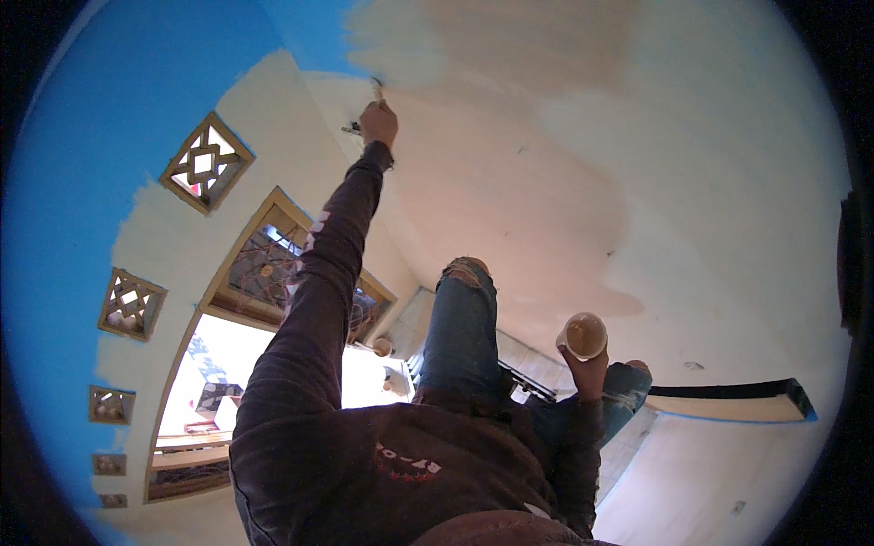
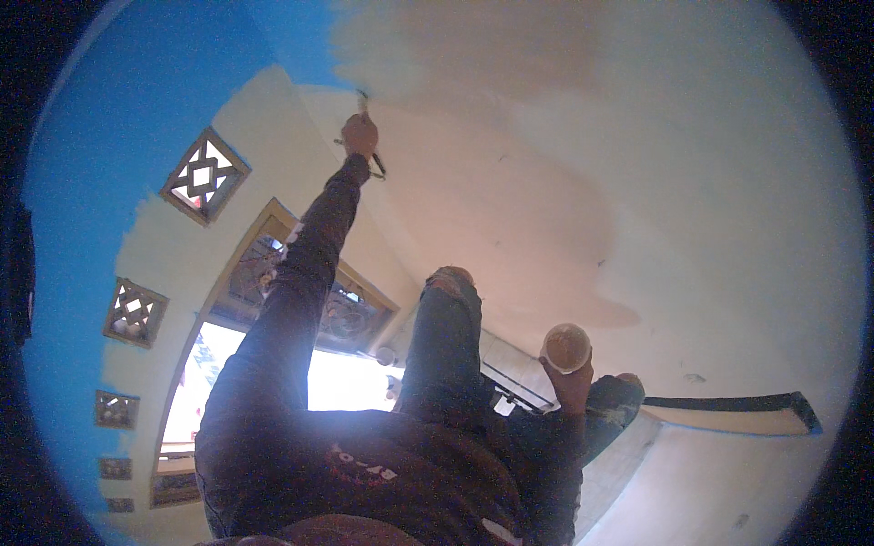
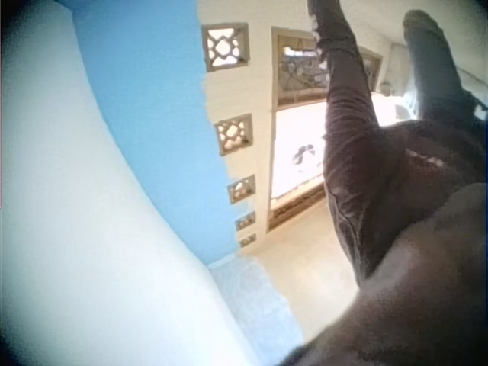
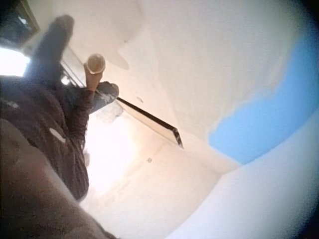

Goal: The person paints a ceiling with white paint using a brush and a small container. They repeatedly dip the brush into the container and apply paint to the ceiling surface, working across different sections.

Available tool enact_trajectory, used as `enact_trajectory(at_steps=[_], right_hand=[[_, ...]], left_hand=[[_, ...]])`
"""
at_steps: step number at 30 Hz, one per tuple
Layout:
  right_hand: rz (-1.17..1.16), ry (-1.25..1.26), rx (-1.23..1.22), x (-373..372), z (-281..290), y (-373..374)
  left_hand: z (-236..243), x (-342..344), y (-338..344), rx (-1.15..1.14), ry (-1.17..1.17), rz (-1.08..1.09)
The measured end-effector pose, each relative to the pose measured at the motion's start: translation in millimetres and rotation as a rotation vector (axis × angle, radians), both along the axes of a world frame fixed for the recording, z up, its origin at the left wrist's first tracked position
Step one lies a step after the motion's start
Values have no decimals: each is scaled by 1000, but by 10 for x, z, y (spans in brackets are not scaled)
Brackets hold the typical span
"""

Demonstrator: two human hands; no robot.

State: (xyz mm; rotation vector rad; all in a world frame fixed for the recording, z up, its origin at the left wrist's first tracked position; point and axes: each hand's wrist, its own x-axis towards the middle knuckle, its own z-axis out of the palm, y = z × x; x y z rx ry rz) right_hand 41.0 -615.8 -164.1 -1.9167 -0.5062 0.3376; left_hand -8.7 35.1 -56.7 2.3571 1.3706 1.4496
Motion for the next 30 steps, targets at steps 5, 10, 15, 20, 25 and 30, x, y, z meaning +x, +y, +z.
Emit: enact_trajectory(at_steps=[5, 10, 15, 20, 25, 30], right_hand=[[20, -34, 29, 22, -99, -59], [32, 1, 51, -10, 21, -25], [14, 6, 105, 2, 10, -68], [12, -33, 105, 36, 1, -69], [-14, -50, 73, 34, -34, -60], [-25, -22, 70, 30, 19, -81]], left_hand=[[16, 317, -873, 31, -137, -166], [79, 148, -1636, -59, -142, -393], [64, -144, -1933, -260, -136, -592], [-49, -251, -1184, -173, 4, -581], [95, -360, -503, -238, 47, -506], [97, -522, -286, -136, -23, -371]])
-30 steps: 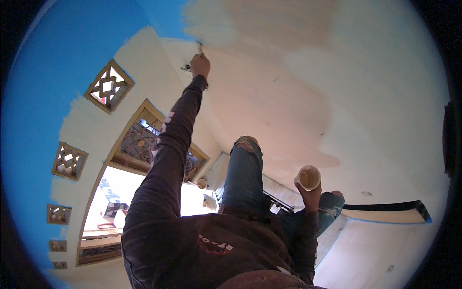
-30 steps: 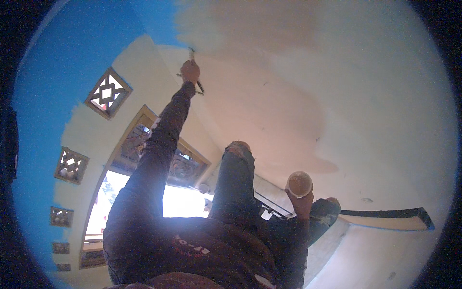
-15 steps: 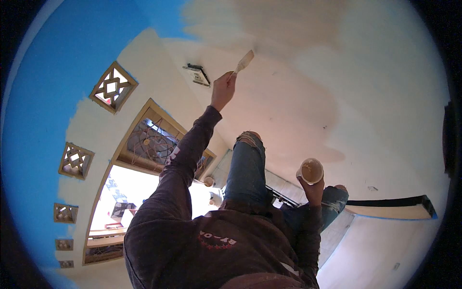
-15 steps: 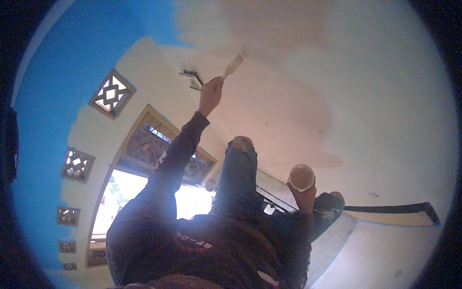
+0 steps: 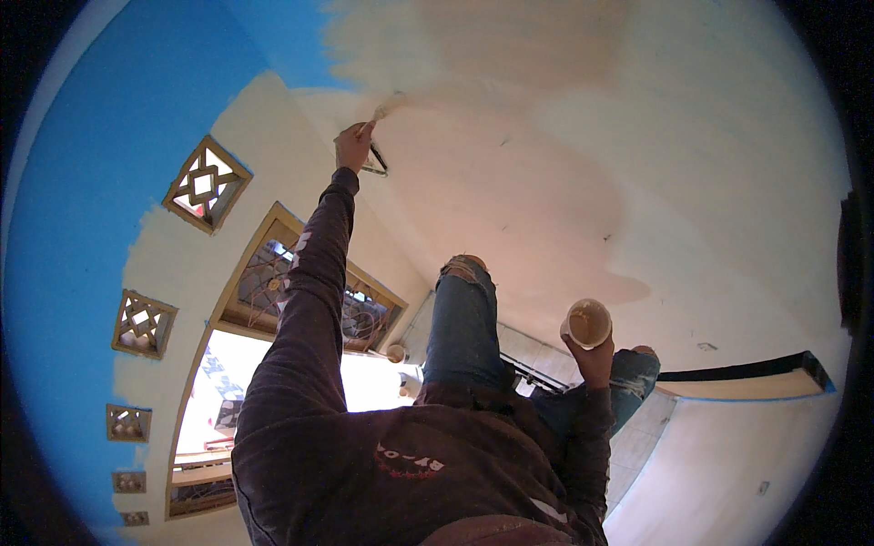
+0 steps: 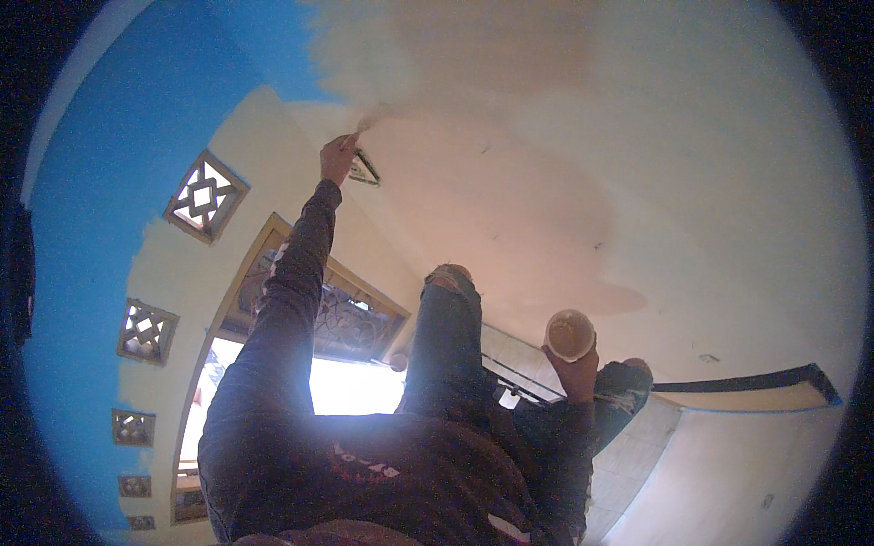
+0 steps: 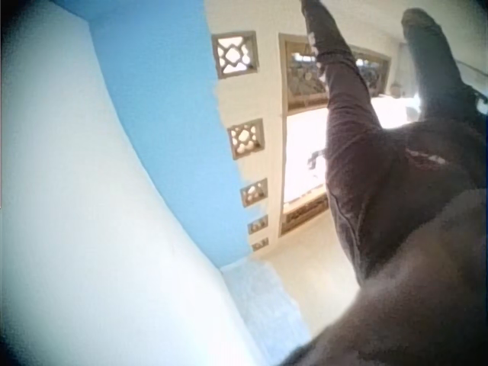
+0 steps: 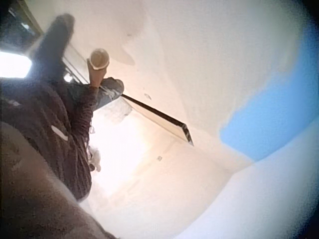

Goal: The person paints a ceiling with white paint using a brush and a small container. They repeatedly dip the brush into the container and apply paint to the ceiling surface, working across different sections.

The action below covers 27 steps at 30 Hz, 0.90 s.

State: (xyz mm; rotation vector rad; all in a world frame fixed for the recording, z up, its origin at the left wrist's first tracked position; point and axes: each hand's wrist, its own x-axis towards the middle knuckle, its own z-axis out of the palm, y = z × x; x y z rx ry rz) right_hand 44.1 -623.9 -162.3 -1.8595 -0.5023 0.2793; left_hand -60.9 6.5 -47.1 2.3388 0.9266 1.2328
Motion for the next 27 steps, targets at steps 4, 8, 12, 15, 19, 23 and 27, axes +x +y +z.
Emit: enact_trajectory(at_steps=[4, 8, 12, 15, 19, 23, 27], right_hand=[[17, -1, 8, -6, -37, 11], [6, -16, -13, -4, -78, -25], [10, -6, 25, -12, -18, 10], [8, -5, -5, -10, -7, 30], [6, -3, -25, 0, -13, 48], [12, 4, 3, -23, -55, -16], [54, -15, 11, -22, -54, 37]], left_hand=[[4, -59, 60, 66, 15, 147], [-22, 32, 171, 34, -5, 386], [-63, 153, 501, 17, 13, 472], [-84, 320, 617, 44, -13, 423], [-137, 582, 271, 145, 11, 355], [-99, 679, -510, 118, 64, 223], [-86, 524, -841, 240, 73, 70]])
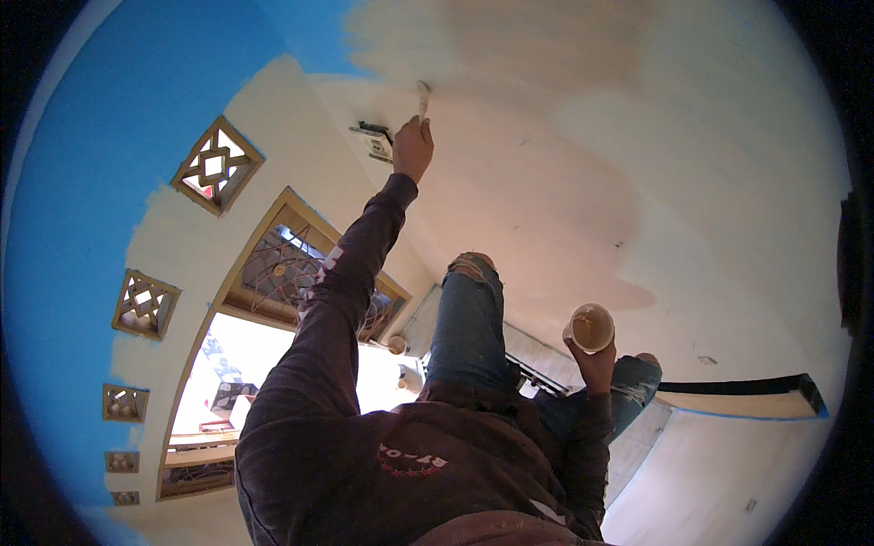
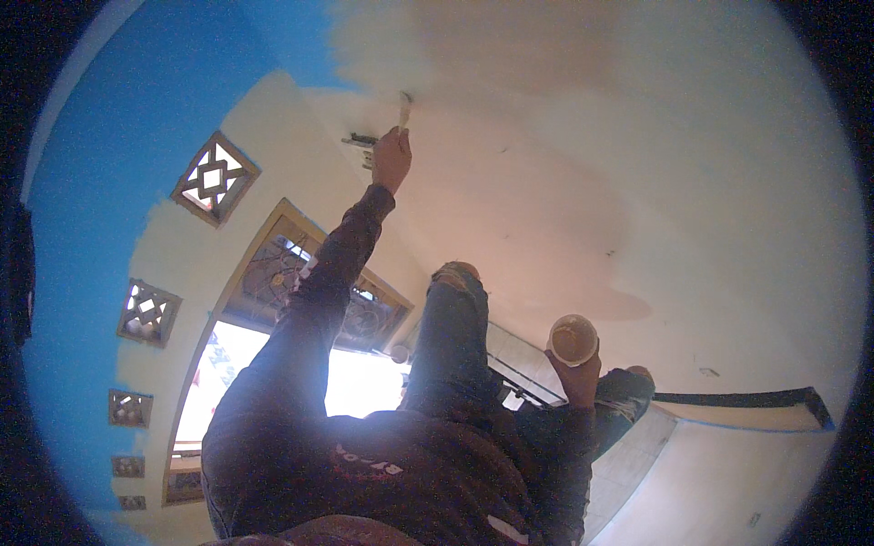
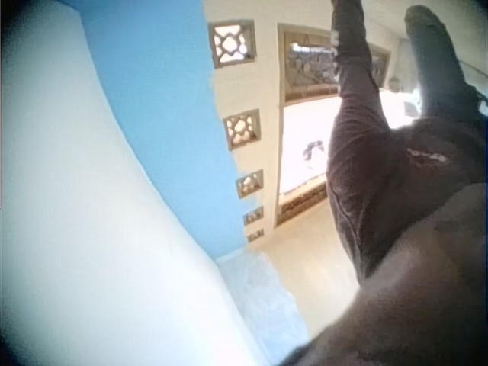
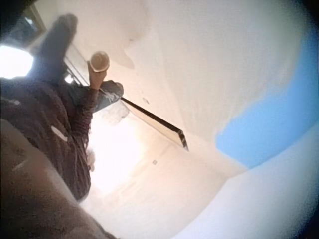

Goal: The person paints a ceiling with white paint using a brush and a small container. They repeatedly dip the brush into the container and apply paint to the ceiling surface, working across different sections.

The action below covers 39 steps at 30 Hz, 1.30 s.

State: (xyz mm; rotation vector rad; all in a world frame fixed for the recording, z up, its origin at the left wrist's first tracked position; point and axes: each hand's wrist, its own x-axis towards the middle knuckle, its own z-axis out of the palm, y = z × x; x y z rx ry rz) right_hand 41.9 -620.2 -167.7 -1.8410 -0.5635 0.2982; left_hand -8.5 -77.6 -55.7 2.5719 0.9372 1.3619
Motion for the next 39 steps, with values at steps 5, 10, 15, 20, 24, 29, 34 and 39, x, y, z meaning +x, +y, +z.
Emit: enact_trajectory(at_steps=[5, 10, 15, 20, 24, 29, 34, 39], right_hand=[[-28, 27, 2, -30, 50, -52], [-47, -7, -17, -23, 50, -36], [-7, -14, -7, 0, -2, 33], [-7, -1, 2, -17, 71, 36], [-16, 6, -45, -31, 48, -13], [-12, 21, -20, -31, 43, -3], [-39, 29, -8, -37, 89, -29], [-1, 18, -3, -10, 76, 20]], left_hand=[[122, -291, -122, -181, -164, -26], [182, -389, 675, -162, -110, 247], [265, -160, 1238, -42, 31, 259], [193, 169, 709, 0, -57, 190], [224, 171, -6, -30, -67, 22], [245, -137, -427, -50, -107, -108], [153, -213, 101, -150, -53, 194], [-31, 122, 291, -71, -39, 134]])
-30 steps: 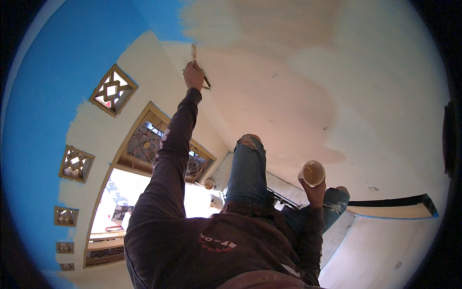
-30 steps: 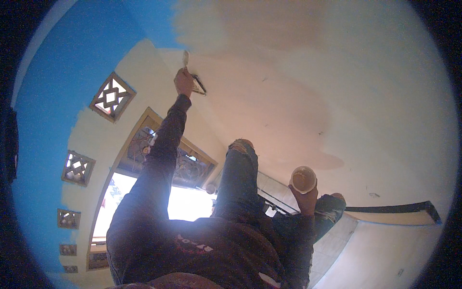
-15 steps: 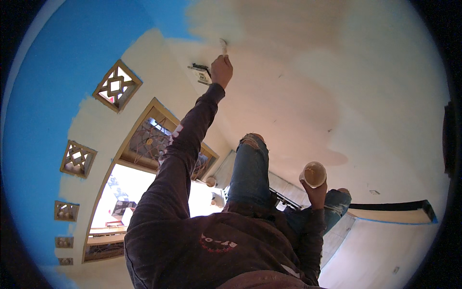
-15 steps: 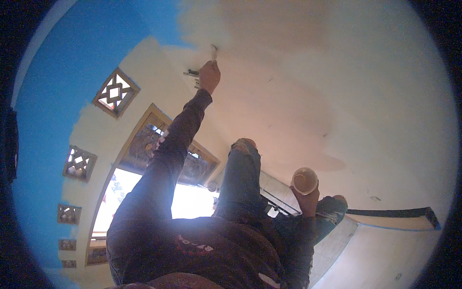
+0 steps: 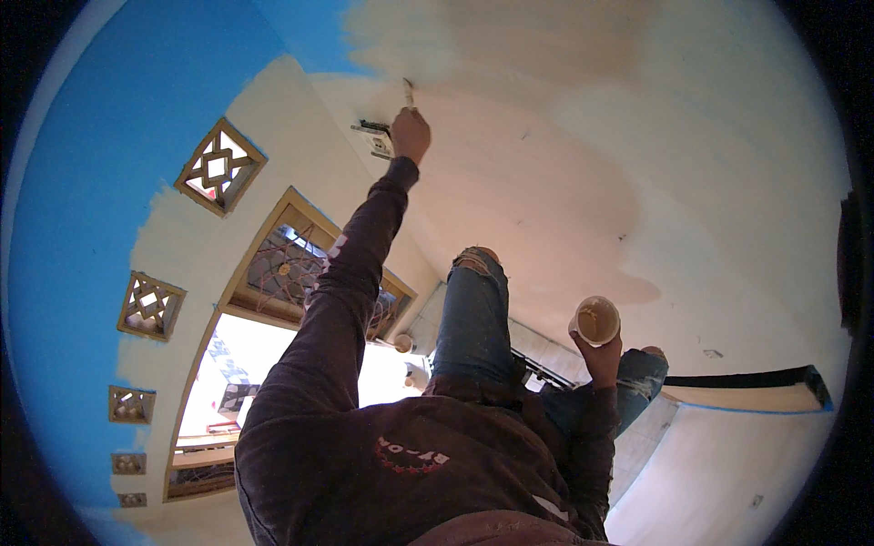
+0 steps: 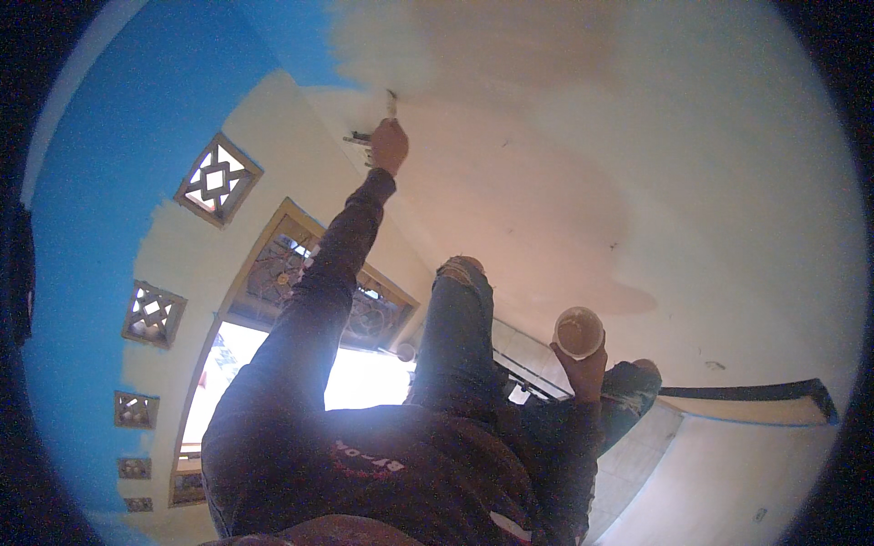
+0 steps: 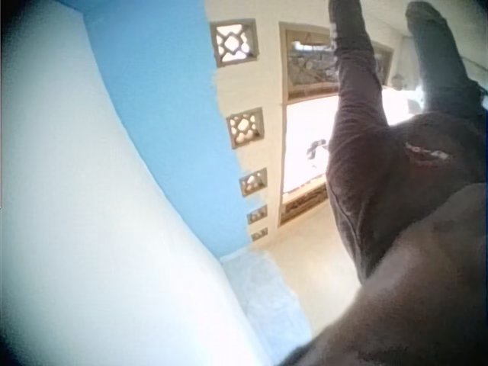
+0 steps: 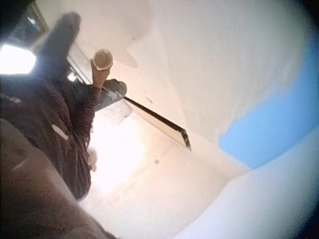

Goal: The person paints a ceiling with white paint using a brush and a small container. They repeatedly dip the brush into the container and apply paint to the ceiling surface, working across different sections.

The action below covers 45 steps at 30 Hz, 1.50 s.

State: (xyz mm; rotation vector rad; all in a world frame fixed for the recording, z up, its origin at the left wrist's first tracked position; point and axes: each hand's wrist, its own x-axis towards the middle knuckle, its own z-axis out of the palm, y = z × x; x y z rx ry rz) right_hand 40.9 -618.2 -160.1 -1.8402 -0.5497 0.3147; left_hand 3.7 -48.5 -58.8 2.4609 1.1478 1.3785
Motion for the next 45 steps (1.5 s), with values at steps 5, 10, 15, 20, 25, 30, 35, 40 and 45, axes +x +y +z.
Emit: enact_trajectory(at_steps=[5, 10, 15, 20, 25, 30, 35, 40, 45], right_hand=[[-36, -10, 3, -5, -45, -41], [-13, 28, -25, -8, -12, -17], [-6, 21, 7, -4, -61, -49], [-2, 11, -15, 0, -19, -11], [-6, 30, -12, -9, 58, -12], [4, -90, -7, 15, 11, -3], [30, -55, 49, 18, 2, 6], [1, -30, 53, -71, 183, -24], [-2, -57, 78, -37, 211, -15]], left_hand=[[13, 249, -905, -17, 46, -166], [-89, 38, -1354, 98, -18, -422], [37, -353, -1986, -361, 48, -642], [-17, -573, -2266, -534, 44, -673], [-8, -657, -2518, -700, 24, -649], [-234, -766, -2671, -1015, -164, -733], [34, -860, -2732, -804, -57, -798], [393, -868, -2971, -804, 114, -929], [624, -776, -3162, -590, 377, -1036]])
